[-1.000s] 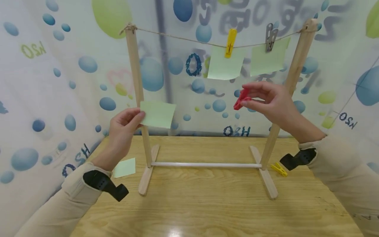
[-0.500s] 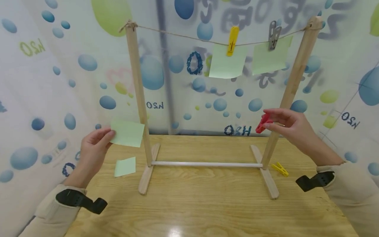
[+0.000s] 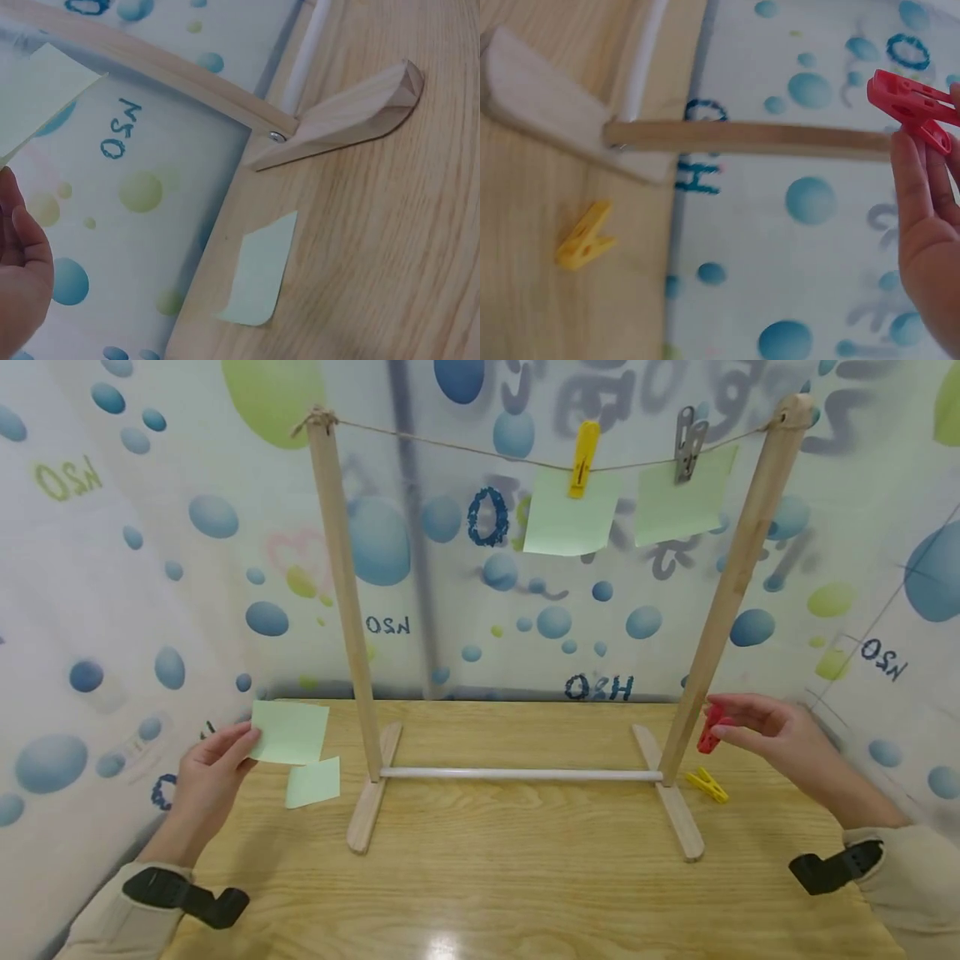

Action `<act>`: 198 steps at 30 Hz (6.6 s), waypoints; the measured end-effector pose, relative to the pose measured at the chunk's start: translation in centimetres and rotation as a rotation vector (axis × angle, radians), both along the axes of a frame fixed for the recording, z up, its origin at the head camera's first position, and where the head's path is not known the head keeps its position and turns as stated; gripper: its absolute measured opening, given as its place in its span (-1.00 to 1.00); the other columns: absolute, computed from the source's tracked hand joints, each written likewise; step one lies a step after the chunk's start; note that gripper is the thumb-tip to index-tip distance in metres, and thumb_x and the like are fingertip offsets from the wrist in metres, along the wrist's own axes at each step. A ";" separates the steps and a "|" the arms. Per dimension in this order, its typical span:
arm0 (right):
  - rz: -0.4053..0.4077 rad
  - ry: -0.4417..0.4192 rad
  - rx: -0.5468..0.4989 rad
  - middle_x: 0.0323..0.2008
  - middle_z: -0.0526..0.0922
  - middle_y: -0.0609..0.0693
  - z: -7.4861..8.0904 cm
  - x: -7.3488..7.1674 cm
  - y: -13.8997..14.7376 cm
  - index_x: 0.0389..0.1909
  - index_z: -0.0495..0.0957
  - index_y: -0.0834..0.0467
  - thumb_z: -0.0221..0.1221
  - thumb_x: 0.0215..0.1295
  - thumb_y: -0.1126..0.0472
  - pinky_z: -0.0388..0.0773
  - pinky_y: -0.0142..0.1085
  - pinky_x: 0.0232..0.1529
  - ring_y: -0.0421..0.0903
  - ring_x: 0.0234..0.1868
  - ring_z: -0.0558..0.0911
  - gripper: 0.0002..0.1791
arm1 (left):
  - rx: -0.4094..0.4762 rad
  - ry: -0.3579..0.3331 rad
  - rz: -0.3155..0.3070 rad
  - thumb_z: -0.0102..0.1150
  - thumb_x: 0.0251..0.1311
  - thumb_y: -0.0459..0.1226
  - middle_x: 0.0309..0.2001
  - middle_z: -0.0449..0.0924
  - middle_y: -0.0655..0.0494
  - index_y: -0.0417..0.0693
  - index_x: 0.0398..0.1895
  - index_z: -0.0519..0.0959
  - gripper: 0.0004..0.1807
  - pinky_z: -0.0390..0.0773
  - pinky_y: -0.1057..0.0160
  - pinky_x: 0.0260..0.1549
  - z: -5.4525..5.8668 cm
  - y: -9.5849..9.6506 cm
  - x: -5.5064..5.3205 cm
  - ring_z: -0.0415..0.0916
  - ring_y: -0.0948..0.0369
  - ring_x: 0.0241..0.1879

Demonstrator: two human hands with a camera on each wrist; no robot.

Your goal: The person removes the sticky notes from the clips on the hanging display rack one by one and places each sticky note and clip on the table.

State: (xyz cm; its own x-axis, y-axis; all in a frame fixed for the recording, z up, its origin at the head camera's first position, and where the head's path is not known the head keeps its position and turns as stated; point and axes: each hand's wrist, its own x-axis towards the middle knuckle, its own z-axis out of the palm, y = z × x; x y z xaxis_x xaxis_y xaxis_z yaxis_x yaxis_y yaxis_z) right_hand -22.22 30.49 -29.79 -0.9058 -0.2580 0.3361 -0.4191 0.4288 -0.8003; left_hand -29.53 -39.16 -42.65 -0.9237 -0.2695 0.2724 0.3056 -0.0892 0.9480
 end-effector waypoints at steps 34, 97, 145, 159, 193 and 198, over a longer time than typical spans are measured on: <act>-0.283 -0.234 0.266 -0.16 0.52 0.30 -10.1 -3.7 6.3 0.07 0.26 0.52 0.15 0.16 0.05 0.43 -0.55 -0.38 -0.53 -0.40 0.40 -0.34 | -0.447 -0.426 -0.016 0.09 0.13 -0.05 -0.43 0.41 0.56 -0.29 0.06 0.40 -0.45 0.48 0.47 -0.37 3.4 5.1 4.5 0.40 0.49 -0.42; -0.279 -0.269 0.386 -0.11 0.44 0.43 -6.4 -3.2 6.9 0.10 0.20 0.52 0.04 0.23 -0.05 0.50 -0.07 -0.27 0.17 -0.19 0.53 -0.29 | -0.646 -0.256 0.123 -0.01 0.13 0.09 -0.08 0.45 0.05 0.02 0.11 0.41 -0.46 0.41 0.27 -0.42 6.5 5.4 2.0 0.36 0.23 -0.21; 0.014 0.443 -0.060 -0.25 0.58 -0.04 20.7 -3.7 -14.7 -0.14 0.52 0.27 0.19 0.11 0.27 0.44 -0.51 -0.22 -0.18 -0.25 0.54 -0.72 | -0.597 0.348 -0.217 0.11 0.14 -0.16 -0.12 0.49 0.10 -0.06 0.05 0.41 -0.60 0.41 0.35 -0.17 27.7 32.3 1.1 0.42 0.27 -0.16; -0.130 0.471 -0.055 -0.08 0.49 0.03 22.8 -5.4 -15.7 -0.02 0.46 0.20 0.15 0.16 0.20 0.34 -0.42 0.02 -0.15 -0.04 0.46 -0.65 | -0.455 0.271 -0.208 0.15 0.10 -0.15 -0.16 0.49 0.11 -0.04 0.04 0.41 -0.58 0.44 0.37 -0.20 28.6 35.7 -0.9 0.43 0.28 -0.16; -0.158 0.263 -0.024 -0.02 0.44 0.02 23.3 -6.2 -16.6 0.14 0.36 0.16 0.03 0.25 0.13 0.29 -0.43 0.07 -0.14 0.00 0.43 -0.56 | -0.206 0.326 -0.233 0.09 0.15 -0.30 -0.20 0.53 -0.02 -0.25 -0.13 0.48 -0.75 0.49 0.36 -0.24 27.5 38.2 -1.5 0.50 0.19 -0.24; -0.166 0.289 -0.052 -0.14 0.44 -0.07 23.1 -6.1 -16.9 0.09 0.42 0.15 0.05 0.23 0.15 0.33 -0.43 0.04 -0.16 -0.09 0.43 -0.60 | -0.184 0.360 -0.226 0.07 0.15 -0.31 -0.20 0.53 -0.07 -0.29 -0.13 0.48 -0.74 0.48 0.38 -0.25 27.4 38.0 -1.6 0.50 0.17 -0.25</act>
